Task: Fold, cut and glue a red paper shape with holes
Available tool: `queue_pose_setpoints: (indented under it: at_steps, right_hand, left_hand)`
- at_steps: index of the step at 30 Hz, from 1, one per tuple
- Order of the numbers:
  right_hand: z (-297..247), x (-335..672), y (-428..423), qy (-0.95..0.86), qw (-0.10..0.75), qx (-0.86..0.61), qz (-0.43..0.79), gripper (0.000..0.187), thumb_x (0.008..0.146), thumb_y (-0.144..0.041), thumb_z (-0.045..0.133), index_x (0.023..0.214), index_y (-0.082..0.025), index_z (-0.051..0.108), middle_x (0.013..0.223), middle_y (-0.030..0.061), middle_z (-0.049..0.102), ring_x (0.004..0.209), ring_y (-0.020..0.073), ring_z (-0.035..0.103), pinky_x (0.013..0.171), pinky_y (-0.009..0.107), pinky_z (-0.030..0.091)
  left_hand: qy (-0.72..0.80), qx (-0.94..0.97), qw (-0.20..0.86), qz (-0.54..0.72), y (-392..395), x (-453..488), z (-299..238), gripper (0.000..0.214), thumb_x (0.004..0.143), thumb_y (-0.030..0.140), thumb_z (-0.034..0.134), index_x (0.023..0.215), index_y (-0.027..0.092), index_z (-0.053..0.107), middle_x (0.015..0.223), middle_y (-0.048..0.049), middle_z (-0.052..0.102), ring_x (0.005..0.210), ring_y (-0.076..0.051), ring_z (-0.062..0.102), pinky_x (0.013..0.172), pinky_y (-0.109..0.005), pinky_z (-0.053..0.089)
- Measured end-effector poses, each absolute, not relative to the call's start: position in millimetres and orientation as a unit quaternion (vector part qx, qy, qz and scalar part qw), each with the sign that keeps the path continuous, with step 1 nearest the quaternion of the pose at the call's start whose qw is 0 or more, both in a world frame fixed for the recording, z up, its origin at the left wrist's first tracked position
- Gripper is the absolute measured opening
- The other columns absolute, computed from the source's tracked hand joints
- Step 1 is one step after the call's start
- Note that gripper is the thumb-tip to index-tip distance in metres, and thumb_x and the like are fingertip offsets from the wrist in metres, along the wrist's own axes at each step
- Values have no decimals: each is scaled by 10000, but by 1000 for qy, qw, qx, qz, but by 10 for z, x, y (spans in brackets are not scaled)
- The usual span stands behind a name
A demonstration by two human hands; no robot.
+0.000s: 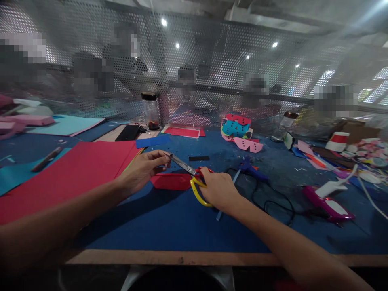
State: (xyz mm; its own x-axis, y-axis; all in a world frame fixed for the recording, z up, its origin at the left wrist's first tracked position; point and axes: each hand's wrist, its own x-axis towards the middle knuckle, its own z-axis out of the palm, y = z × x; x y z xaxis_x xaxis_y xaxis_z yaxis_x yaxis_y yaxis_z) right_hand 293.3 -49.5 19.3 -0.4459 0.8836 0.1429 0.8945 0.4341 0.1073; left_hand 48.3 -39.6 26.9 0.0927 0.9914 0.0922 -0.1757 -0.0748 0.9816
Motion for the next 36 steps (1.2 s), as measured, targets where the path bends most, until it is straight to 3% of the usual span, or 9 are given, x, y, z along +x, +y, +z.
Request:
queue_pose_setpoints:
  at_steps: [30,36]
  right_hand:
    - [210,2923,-497,-846,13,-527,-77,271,1001,-401,415,1103,-186,545,848,85,762,781,251,738,584,293,271]
    - [204,2929,-487,-842,28,-533,-73,301,1005,-430,405,1113,-196,559,853,88,764,775,265,739,564,300,250]
  left_hand:
    - [408,503,545,533,-413,495,298,123,738,270,781,720,171,711,801,-20,645,757,-132,566,697,-265,408]
    - [410,482,559,536,-384,476,271,141,744,273,800,836,175,758,852,-26,667,777,-124,585,718,-261,422]
